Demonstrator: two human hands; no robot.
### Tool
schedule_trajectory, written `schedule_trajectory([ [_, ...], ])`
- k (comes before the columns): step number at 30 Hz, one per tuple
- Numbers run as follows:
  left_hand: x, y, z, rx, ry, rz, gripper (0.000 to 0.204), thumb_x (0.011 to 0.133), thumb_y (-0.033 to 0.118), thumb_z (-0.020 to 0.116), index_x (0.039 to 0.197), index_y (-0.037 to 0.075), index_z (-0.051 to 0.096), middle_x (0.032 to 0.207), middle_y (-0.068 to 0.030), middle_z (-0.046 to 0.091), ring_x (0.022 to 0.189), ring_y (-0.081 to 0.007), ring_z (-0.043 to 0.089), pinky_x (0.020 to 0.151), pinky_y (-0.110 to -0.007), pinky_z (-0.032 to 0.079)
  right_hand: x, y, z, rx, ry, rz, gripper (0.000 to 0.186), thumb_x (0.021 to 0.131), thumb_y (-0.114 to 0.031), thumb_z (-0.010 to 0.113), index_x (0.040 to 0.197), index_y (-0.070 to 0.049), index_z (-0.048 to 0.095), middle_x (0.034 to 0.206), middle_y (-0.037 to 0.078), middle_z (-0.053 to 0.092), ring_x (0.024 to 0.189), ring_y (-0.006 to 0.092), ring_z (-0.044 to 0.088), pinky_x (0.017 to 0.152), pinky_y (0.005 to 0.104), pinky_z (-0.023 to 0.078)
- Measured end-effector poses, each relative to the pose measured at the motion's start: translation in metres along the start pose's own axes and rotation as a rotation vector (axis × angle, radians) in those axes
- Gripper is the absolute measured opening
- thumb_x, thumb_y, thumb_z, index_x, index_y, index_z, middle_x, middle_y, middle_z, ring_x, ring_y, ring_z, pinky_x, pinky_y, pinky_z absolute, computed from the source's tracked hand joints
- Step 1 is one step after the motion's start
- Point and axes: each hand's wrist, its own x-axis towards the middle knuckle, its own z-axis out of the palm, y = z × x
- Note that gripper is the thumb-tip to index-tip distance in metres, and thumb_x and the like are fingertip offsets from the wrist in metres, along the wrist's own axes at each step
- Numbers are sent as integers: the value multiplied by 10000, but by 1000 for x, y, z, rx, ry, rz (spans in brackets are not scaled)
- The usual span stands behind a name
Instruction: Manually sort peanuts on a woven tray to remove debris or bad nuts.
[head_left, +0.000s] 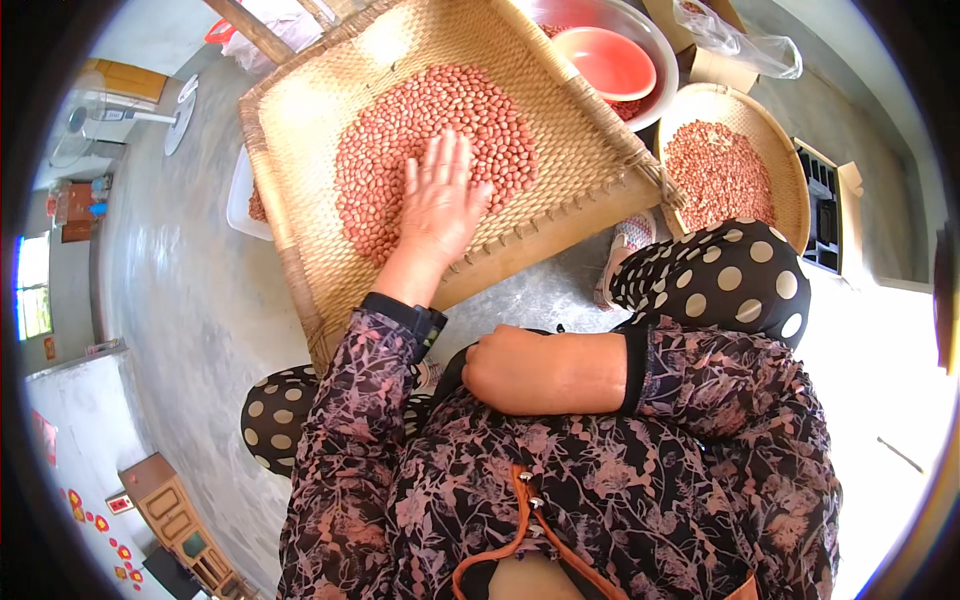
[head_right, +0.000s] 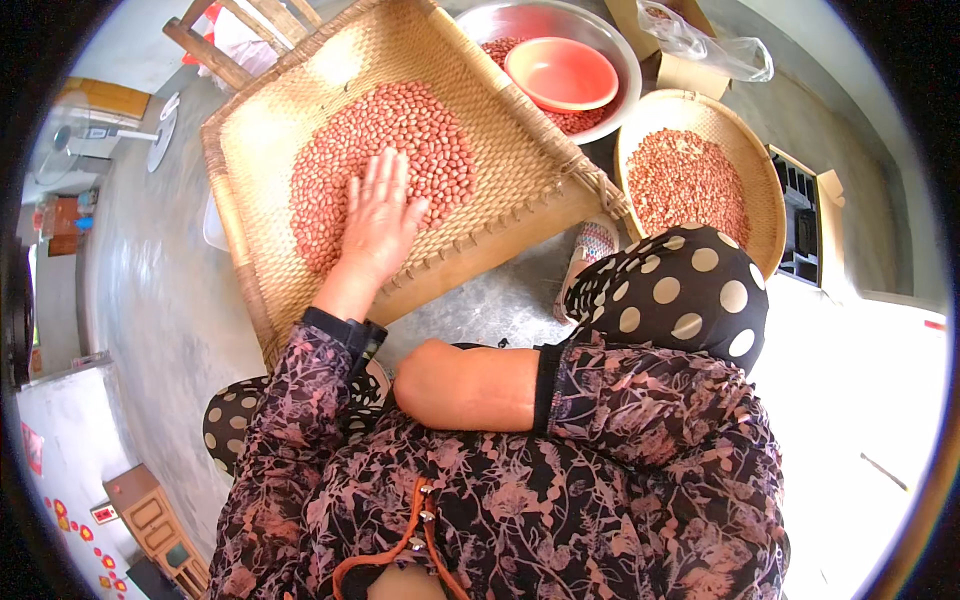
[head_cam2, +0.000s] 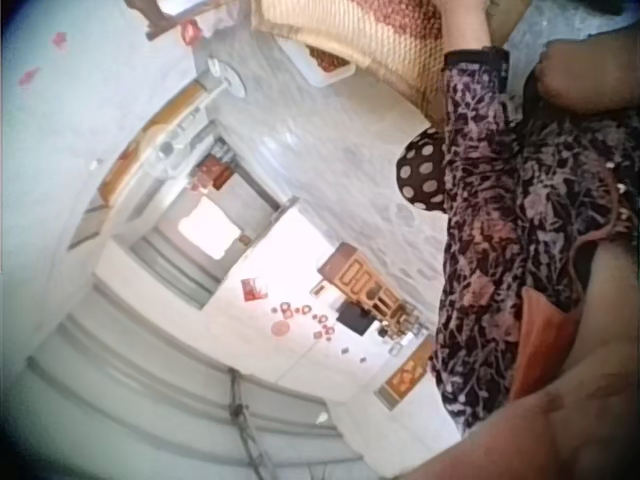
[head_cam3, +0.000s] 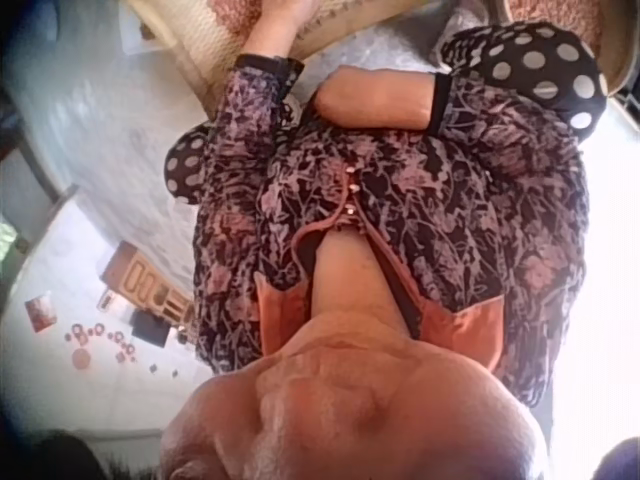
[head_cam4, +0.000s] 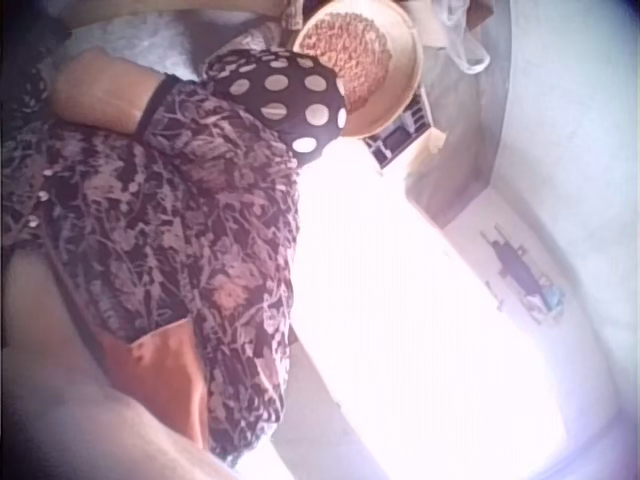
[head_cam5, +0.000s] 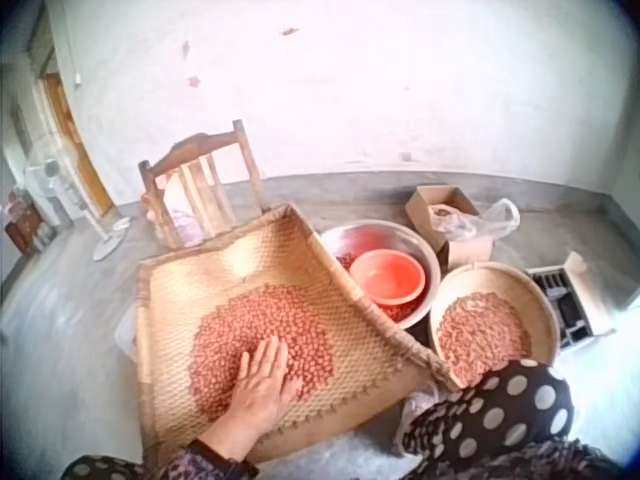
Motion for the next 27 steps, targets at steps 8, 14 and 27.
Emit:
schedule_trajectory([
  [8, -21, 9, 9, -76, -88, 72, 670, 957, 442, 400, 1476, 58, 221, 1553, -114, 173, 1437, -263, 140, 1162, -438, 67, -2, -4, 2, -41, 5, 12, 158, 770, -119, 537, 801, 6, 628, 776, 149, 632, 732, 317, 655, 649, 410, 531],
  [14, -28, -5, 0, -75, -126, 68, 670, 962, 409, 402, 1481, 40, 193, 1558, -143, 133, 1444, -275, 102, 1163, -438, 64, -3, -1, 6, -14, 0, 34, 154, 769, -118, 540, 791, 8, 625, 776, 149, 632, 732, 322, 652, 651, 417, 529],
  [27, 0, -75, -8, 43, -92, -200, 683, 972, 453, 336, 1488, 41, 162, 1562, -137, 114, 1446, -278, 87, 1160, -435, 45, -5, -2, -5, 13, 7, 65, 138, 762, -120, 545, 757, -9, 626, 768, 144, 637, 733, 327, 650, 639, 426, 519],
])
